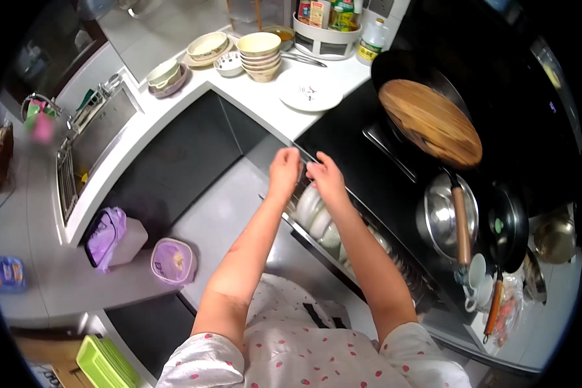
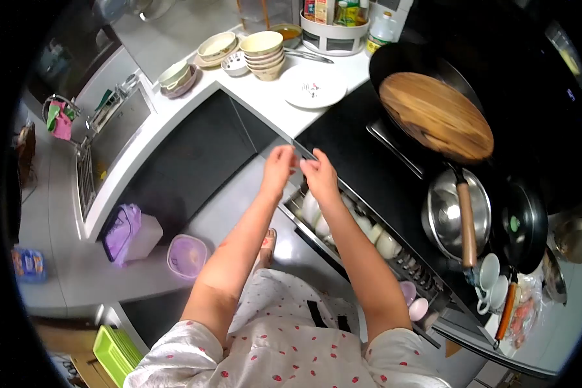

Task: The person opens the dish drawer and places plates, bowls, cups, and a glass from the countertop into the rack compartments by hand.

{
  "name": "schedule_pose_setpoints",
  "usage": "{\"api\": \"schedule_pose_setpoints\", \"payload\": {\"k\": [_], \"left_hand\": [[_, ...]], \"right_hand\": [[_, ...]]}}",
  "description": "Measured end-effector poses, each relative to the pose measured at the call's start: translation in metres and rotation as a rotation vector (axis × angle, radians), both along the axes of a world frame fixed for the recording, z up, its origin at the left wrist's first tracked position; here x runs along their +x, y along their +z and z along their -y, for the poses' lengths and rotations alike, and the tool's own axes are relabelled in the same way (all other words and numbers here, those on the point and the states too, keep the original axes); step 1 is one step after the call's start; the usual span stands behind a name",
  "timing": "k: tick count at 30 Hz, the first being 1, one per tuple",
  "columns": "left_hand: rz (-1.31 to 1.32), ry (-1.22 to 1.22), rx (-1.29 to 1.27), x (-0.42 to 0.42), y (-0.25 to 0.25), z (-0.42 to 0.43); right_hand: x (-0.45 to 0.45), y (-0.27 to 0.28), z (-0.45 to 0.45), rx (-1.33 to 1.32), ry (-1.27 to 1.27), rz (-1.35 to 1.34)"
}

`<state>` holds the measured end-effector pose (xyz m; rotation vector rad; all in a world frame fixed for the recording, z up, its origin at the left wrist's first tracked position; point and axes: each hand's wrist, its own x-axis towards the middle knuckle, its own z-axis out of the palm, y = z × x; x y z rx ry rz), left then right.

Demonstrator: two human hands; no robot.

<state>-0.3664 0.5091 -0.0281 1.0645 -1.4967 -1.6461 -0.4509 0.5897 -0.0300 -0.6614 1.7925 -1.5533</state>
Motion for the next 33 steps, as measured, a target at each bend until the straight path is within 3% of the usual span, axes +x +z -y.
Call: {"api": "schedule_pose_setpoints", "payload": {"k": [2,5,10,14,15,17,18,21,24,29,33], "left_hand": [[-0.046,0.152,0.056,-0.005,0.014,0.061],[-0.128,0.243,0.140,-0.020,0.027,0.151],[-0.209,0.154,0.118,-0.045,0.051,0.274],[-0.093,-0.012,0.283,-0.070,0.058,0.335],[-0.081,-0.065,0.310,-0.072,0.062,0.341],[-0.081,-0.073,0.333,-0.078,0.065,0.345],[-0.156,-0.181,0.299,-0.078,0.061,0.347],[-0.103,-0.121,0.311,-0.083,0.064,0.341],[-0.090,-0.085,0.259,-0.078,0.065,0.332],[-0.333,-0.048,0.200,-0.049,0.078,0.293],[-0.335,-0.035,0.134,-0.031,0.101,0.226]], "right_hand": [[-0.004,0.034,0.056,-0.027,-0.028,0.199],[-0.016,0.058,0.147,-0.042,-0.026,0.229],[-0.052,0.076,0.282,-0.058,-0.139,0.183],[-0.081,0.073,0.340,-0.061,-0.255,0.320],[-0.088,0.069,0.346,-0.043,-0.245,0.349],[-0.090,0.059,0.353,-0.429,-0.069,0.487],[-0.091,0.053,0.357,-0.435,-0.115,0.460],[-0.095,0.040,0.359,-0.382,-0.079,0.279],[-0.088,0.020,0.367,-0.423,-0.264,0.313],[-0.046,0.067,0.305,-0.435,-0.242,0.189],[-0.025,0.080,0.240,-0.438,-0.291,0.183]]}}
